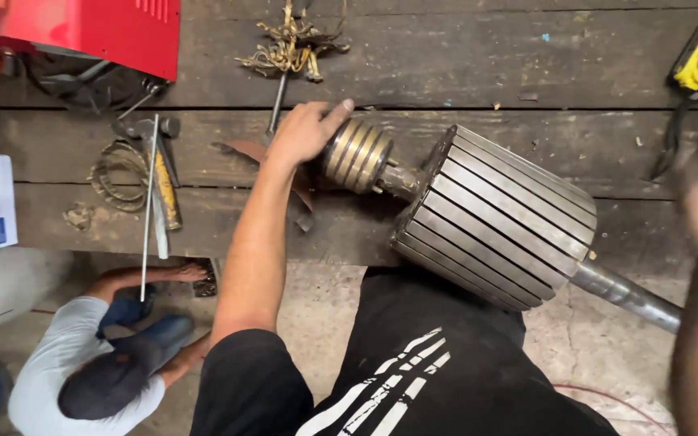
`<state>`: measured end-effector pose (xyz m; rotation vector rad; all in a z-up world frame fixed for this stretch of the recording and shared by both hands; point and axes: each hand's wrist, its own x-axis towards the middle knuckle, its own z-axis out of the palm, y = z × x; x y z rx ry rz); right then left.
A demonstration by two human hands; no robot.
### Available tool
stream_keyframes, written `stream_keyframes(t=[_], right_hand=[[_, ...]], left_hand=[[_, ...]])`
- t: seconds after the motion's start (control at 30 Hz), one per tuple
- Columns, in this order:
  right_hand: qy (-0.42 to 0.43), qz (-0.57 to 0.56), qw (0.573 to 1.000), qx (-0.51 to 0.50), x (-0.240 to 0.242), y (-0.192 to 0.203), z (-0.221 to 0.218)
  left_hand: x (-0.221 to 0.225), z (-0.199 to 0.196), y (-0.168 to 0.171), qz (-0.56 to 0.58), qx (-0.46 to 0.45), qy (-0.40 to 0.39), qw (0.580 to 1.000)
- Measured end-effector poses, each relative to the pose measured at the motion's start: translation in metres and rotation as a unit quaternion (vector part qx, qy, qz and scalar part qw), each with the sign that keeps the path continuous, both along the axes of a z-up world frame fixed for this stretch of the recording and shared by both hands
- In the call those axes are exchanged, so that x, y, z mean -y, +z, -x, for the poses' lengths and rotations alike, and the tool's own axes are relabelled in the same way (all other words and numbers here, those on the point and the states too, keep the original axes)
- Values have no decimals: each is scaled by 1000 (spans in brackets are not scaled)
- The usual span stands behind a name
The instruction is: Cleaning a motor rotor by sanding the shaft with sandpaper and blowing off dust with a compressed air nozzle.
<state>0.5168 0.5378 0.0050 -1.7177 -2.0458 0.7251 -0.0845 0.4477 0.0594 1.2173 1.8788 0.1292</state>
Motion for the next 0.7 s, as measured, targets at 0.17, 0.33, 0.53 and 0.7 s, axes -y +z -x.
stream_keyframes(t=[0.17, 0.33, 0.53, 0.7], right_hand=[[48, -95, 954, 279, 151, -3, 7], [80, -73, 942, 319, 143, 7, 23], [203, -273, 924, 175, 60, -2, 19], [307, -293, 892, 153, -6, 7, 39]], left_hand=[[6, -9, -5, -36, -26, 48, 998], [26, -14, -14, -47, -9, 115, 992], [123, -12, -56, -99, -81, 217, 968], [174, -40, -64, -91, -118, 361, 921]])
